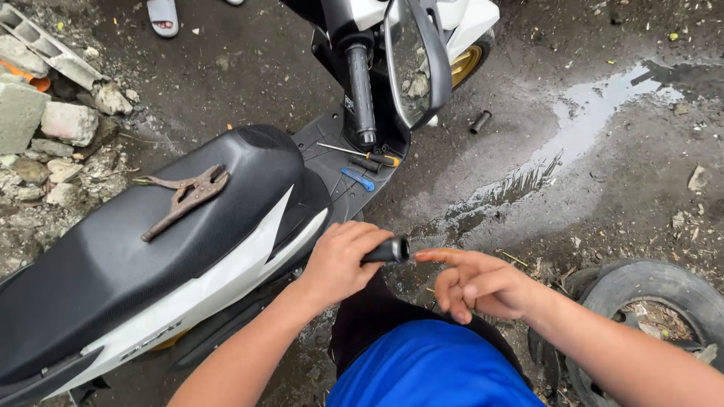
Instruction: The person is installing a new rubber grip onto the right handlebar of a white scooter by repeatedly pushing and twisting it into place.
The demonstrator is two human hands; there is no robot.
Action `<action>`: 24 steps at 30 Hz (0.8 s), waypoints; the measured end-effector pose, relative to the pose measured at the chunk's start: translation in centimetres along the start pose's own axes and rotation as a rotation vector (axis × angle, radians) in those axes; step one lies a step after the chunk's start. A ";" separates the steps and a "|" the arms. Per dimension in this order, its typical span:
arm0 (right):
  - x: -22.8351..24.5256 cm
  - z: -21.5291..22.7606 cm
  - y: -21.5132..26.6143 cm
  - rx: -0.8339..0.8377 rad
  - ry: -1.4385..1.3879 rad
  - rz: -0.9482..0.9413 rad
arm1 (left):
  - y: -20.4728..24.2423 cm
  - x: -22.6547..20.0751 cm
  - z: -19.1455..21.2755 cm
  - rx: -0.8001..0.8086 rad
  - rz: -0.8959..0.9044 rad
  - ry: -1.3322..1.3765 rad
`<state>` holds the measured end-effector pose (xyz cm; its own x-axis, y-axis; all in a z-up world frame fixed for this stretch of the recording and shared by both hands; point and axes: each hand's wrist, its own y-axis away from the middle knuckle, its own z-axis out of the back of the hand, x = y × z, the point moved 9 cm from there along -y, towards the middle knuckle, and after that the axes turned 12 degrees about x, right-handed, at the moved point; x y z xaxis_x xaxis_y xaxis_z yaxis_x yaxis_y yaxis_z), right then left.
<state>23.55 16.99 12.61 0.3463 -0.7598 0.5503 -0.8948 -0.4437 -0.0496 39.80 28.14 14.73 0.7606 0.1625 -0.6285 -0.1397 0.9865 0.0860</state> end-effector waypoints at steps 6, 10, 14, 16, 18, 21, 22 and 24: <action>3.0 -0.1 1.2 -0.063 -0.022 0.238 | -0.2 0.7 1.6 -0.159 0.027 0.258; 3.2 -1.2 0.9 -0.031 -0.019 0.270 | -1.3 -0.2 0.7 -0.133 -0.003 0.218; 3.6 -1.1 1.0 -0.070 0.081 0.204 | -2.1 -2.0 1.1 -0.160 -0.093 0.182; 3.0 -0.9 1.0 -0.084 0.295 0.013 | -2.2 -3.0 1.1 -0.186 -0.143 0.011; 3.0 -0.8 0.3 -0.059 0.364 -0.063 | -2.6 -4.3 0.7 -0.180 -0.199 -0.110; 2.0 -0.4 -0.7 -0.048 0.329 -0.304 | -3.3 -7.1 0.7 -0.163 -0.311 -0.315; 0.8 -0.2 -0.6 -0.060 0.221 -0.467 | -3.5 -8.3 0.6 -0.150 -0.366 -0.399; -0.7 2.1 -0.1 -0.047 0.130 -0.295 | -4.6 -6.2 0.3 -0.144 -0.328 -0.358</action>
<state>23.97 16.54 10.49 0.5561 -0.5331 0.6376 -0.7743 -0.6110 0.1644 35.92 22.55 18.43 0.9452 -0.1326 -0.2984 0.0756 0.9779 -0.1950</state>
